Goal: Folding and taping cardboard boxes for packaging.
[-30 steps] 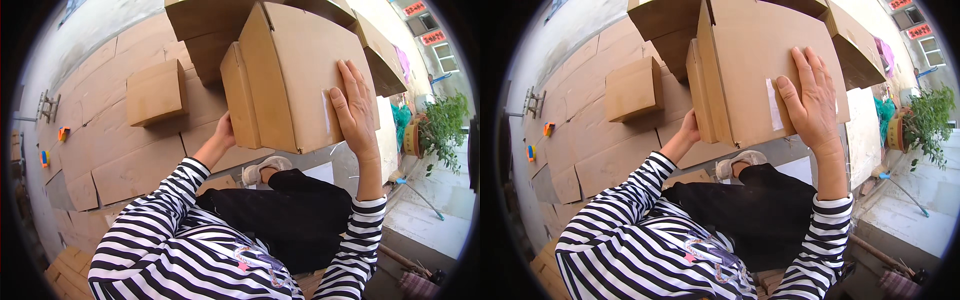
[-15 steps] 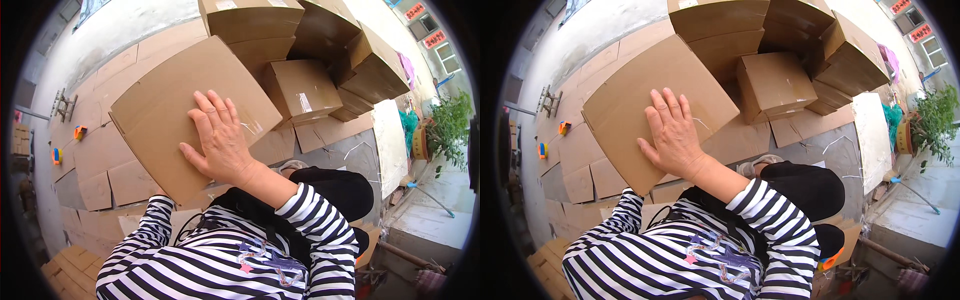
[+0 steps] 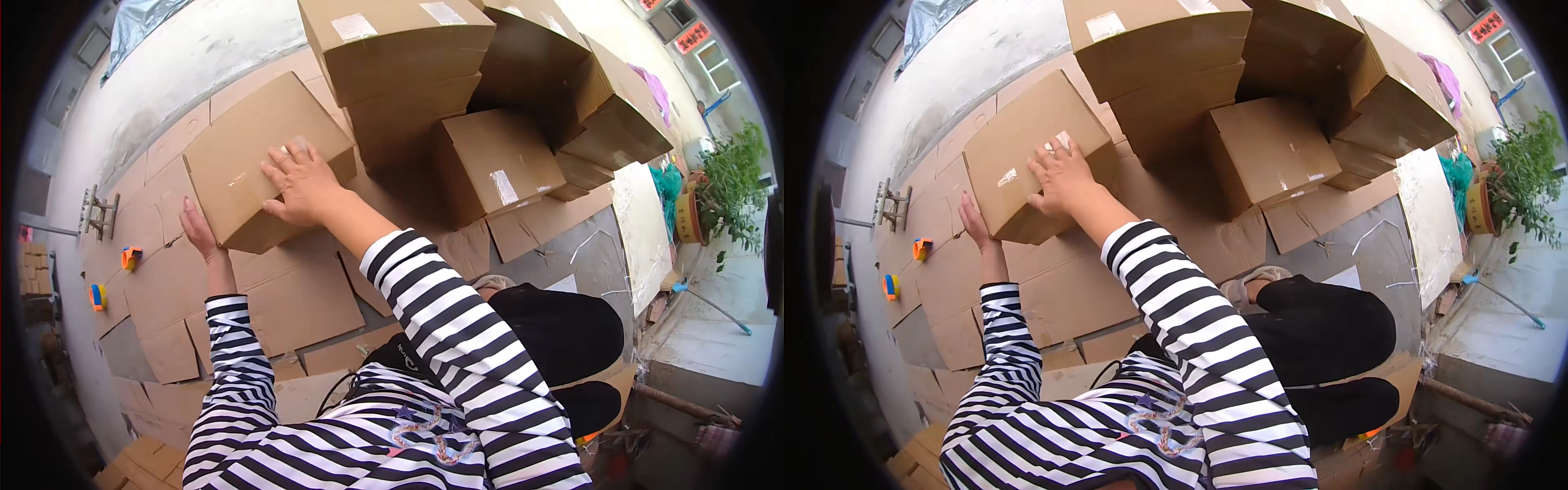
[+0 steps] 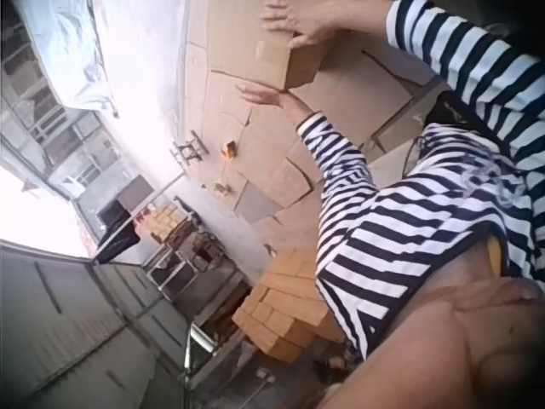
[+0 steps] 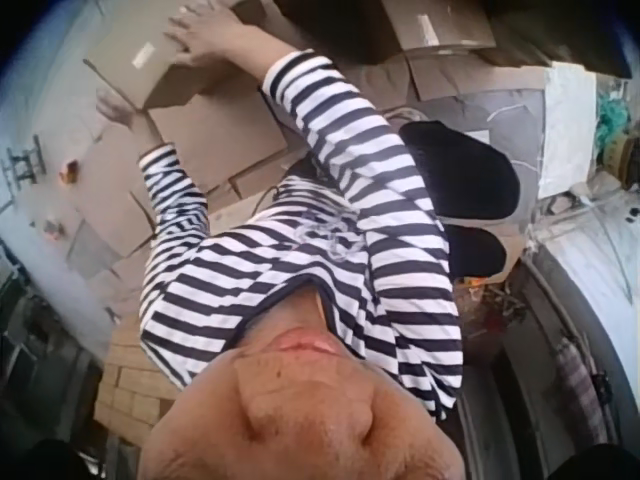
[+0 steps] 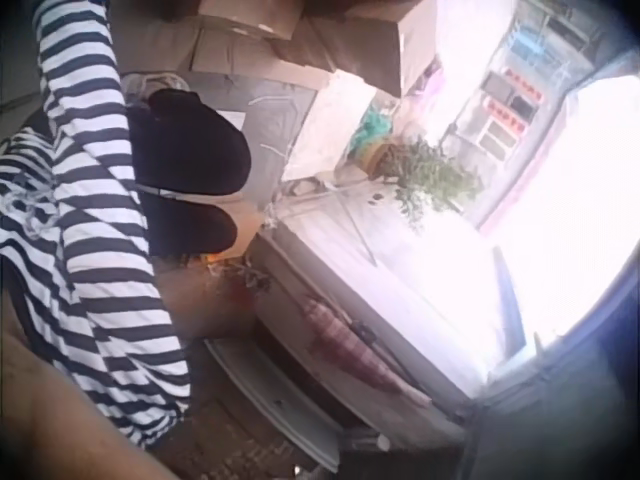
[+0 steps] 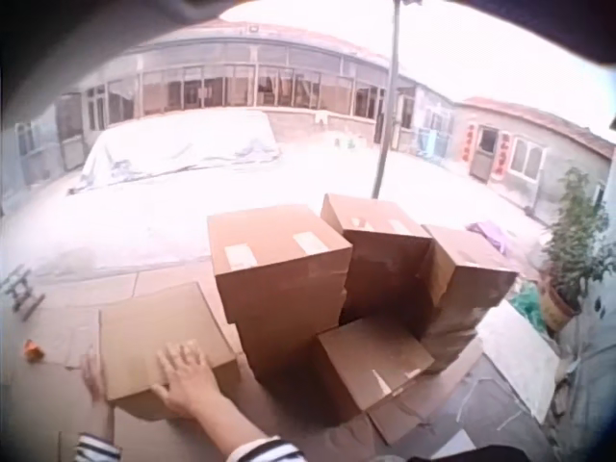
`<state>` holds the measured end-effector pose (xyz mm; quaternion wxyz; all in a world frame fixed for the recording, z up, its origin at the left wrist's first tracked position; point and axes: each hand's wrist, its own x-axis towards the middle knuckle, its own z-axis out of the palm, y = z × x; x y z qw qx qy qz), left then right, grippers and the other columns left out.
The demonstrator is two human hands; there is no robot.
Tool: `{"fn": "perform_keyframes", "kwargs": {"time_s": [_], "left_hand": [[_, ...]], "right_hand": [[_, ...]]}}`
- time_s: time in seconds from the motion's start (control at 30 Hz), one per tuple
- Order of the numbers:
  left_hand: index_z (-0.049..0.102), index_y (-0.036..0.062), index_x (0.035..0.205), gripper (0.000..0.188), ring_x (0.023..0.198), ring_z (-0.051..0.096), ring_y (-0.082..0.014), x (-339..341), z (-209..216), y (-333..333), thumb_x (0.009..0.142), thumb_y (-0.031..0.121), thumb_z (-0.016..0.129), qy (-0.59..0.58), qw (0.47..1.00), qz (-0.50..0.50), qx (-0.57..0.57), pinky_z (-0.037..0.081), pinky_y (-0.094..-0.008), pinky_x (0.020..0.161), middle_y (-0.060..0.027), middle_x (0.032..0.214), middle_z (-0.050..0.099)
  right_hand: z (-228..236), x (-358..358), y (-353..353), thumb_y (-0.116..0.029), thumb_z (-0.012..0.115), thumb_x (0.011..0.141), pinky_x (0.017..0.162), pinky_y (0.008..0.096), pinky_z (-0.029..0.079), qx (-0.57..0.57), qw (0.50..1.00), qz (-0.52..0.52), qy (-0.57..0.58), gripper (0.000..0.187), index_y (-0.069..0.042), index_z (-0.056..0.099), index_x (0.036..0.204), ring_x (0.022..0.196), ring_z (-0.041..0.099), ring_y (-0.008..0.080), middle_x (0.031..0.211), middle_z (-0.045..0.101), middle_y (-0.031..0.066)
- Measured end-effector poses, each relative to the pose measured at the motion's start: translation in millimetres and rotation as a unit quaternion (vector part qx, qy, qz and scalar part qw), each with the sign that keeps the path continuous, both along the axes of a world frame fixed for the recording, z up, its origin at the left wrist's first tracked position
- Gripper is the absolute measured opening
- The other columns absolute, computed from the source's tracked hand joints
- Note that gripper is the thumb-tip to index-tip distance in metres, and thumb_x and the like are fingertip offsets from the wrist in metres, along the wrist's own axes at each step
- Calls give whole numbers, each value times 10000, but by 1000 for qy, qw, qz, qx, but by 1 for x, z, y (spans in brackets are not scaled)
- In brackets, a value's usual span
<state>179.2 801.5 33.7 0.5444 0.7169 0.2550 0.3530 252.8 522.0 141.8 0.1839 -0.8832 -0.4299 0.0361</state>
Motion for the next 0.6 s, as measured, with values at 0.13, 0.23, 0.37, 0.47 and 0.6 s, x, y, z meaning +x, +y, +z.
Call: {"fn": "perform_keyframes", "kwargs": {"time_s": [0.13, 0.23, 0.37, 0.47, 0.6], "left_hand": [[443, 15, 1267, 506, 1241, 354, -332, 1, 94, -80, 914, 377, 424, 150, 855, 22, 496, 293, -391, 1017, -200, 1315, 416], [437, 36, 1280, 525, 1256, 342, -340, 0, 94, -52, 906, 405, 444, 301, 836, -90, 451, 284, -397, 1028, -189, 1346, 386], [434, 38, 1280, 502, 1242, 372, -331, 0, 100, -33, 922, 390, 427, 324, 816, -104, 467, 296, -392, 1021, -201, 1342, 394], [463, 31, 1251, 440, 1216, 407, -321, -1, 135, -77, 920, 323, 464, 359, 680, 28, 638, 322, -395, 1005, -195, 1300, 443], [519, 12, 1153, 303, 1059, 530, -216, 3, 175, -191, 915, 199, 504, 6, 903, -144, 404, 420, -324, 890, -117, 1169, 543]], "right_hand": [[-2, 10, -15, -493, 426, 855, 1101, 434, 109, 63, 998, 11, 6, 671, -60, 332, 1361, 1341, 188, 319, 1428, 277, 146], [7, -12, -31, -385, 503, 851, 1075, 419, 205, 152, 988, 37, 21, 587, -40, 381, 1310, 1296, 272, 327, 1375, 341, 173], [19, -13, -134, -262, 585, 814, 1017, 414, 307, 96, 994, 44, -12, 448, -41, 493, 1193, 1199, 391, 341, 1295, 421, 184], [15, 1, -251, -283, 554, 831, 984, 392, 346, -70, 994, -79, 4, 408, -41, 531, 1159, 1176, 423, 341, 1277, 449, 180], [7, 14, -371, -280, 549, 826, 966, 389, 366, -160, 943, -284, 65, 377, -48, 565, 1124, 1154, 451, 324, 1243, 491, 155]]}}
